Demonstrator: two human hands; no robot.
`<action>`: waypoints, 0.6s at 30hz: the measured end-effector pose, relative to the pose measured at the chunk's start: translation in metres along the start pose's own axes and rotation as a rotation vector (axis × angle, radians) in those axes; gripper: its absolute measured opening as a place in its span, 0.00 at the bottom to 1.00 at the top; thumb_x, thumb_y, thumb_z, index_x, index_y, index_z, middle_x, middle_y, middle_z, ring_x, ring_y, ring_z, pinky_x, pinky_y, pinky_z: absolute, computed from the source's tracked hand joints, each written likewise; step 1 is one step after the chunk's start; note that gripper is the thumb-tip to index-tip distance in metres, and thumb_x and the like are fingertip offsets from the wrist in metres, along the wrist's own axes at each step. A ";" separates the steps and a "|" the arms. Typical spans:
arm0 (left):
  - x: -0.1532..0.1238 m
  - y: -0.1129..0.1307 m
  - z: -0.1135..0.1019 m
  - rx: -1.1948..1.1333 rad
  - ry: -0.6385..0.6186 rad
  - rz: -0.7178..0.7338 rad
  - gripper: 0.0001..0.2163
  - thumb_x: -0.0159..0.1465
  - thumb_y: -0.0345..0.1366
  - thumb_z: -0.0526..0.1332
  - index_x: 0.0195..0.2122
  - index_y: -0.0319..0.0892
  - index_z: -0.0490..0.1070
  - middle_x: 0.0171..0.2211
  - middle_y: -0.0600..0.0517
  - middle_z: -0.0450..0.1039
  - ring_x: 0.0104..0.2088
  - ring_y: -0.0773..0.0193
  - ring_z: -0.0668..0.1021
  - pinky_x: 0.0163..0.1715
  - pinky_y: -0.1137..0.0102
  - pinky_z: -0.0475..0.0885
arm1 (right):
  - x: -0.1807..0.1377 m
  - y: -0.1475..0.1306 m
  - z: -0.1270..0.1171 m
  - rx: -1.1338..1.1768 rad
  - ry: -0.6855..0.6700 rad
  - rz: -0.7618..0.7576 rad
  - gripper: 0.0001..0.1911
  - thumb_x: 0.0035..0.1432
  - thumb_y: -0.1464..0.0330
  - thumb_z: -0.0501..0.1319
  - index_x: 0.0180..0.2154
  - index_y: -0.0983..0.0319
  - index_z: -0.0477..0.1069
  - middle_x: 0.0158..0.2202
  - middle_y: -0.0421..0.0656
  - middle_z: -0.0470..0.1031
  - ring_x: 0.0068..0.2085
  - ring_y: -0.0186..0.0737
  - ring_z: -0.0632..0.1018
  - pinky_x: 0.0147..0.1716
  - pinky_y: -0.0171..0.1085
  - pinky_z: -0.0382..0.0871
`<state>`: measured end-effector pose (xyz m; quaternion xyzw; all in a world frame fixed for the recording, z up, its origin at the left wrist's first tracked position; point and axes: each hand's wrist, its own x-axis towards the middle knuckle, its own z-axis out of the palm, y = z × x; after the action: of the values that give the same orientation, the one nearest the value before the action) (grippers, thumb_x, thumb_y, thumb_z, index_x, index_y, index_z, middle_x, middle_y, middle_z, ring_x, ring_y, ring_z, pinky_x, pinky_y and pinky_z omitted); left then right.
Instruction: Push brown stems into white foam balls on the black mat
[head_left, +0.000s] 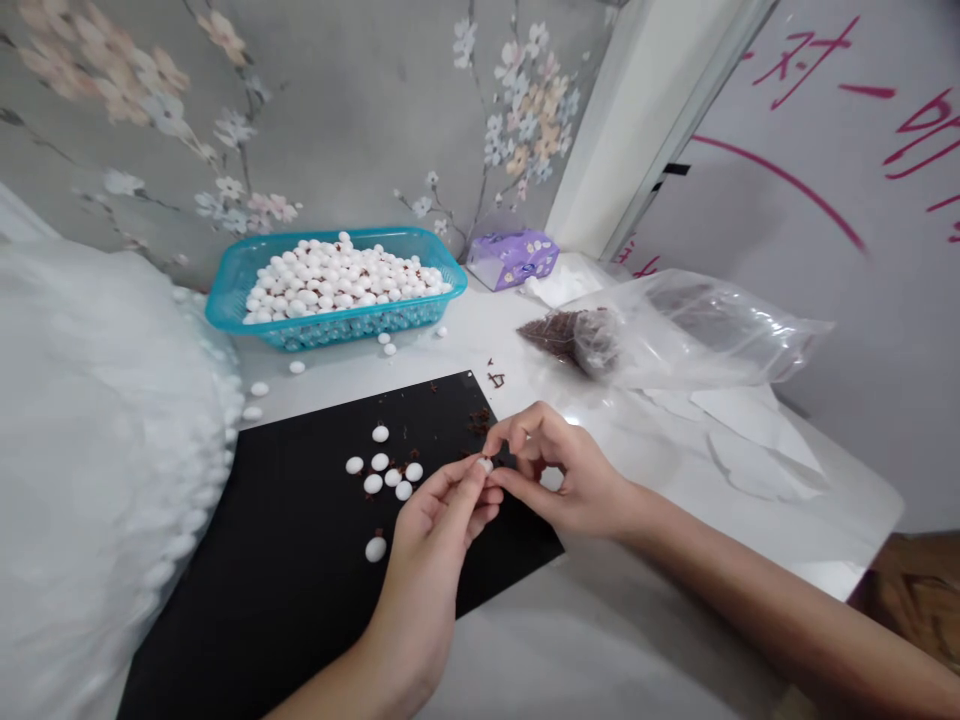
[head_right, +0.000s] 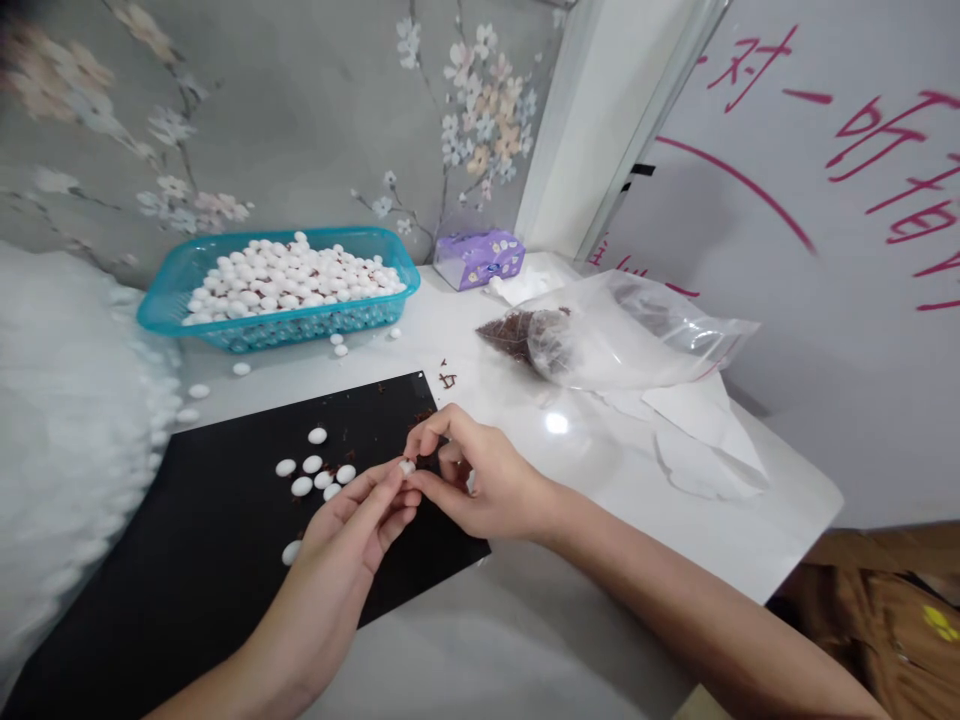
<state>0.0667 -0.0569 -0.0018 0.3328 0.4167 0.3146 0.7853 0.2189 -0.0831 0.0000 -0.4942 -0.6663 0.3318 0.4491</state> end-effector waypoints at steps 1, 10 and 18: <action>0.000 -0.001 0.000 -0.001 0.001 0.002 0.08 0.56 0.41 0.64 0.33 0.42 0.75 0.31 0.53 0.73 0.34 0.70 0.72 0.37 0.78 0.70 | 0.000 0.000 0.001 0.009 0.002 0.009 0.12 0.56 0.74 0.56 0.36 0.57 0.52 0.39 0.41 0.67 0.19 0.21 0.62 0.18 0.27 0.58; 0.001 0.003 0.000 -0.018 0.015 0.001 0.07 0.56 0.39 0.64 0.33 0.42 0.76 0.32 0.53 0.74 0.34 0.72 0.73 0.36 0.79 0.70 | 0.002 0.001 0.006 0.029 0.052 0.010 0.10 0.57 0.72 0.55 0.32 0.58 0.52 0.36 0.41 0.69 0.18 0.21 0.59 0.16 0.28 0.53; -0.001 0.002 -0.001 0.032 -0.002 0.017 0.09 0.56 0.41 0.64 0.33 0.41 0.75 0.31 0.53 0.73 0.33 0.72 0.73 0.35 0.80 0.70 | 0.016 -0.007 -0.013 -0.030 0.018 0.008 0.09 0.55 0.67 0.58 0.33 0.59 0.56 0.35 0.41 0.71 0.18 0.23 0.60 0.16 0.28 0.55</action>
<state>0.0653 -0.0559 0.0000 0.3491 0.4182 0.3140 0.7776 0.2267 -0.0696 0.0154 -0.5065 -0.6651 0.3191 0.4464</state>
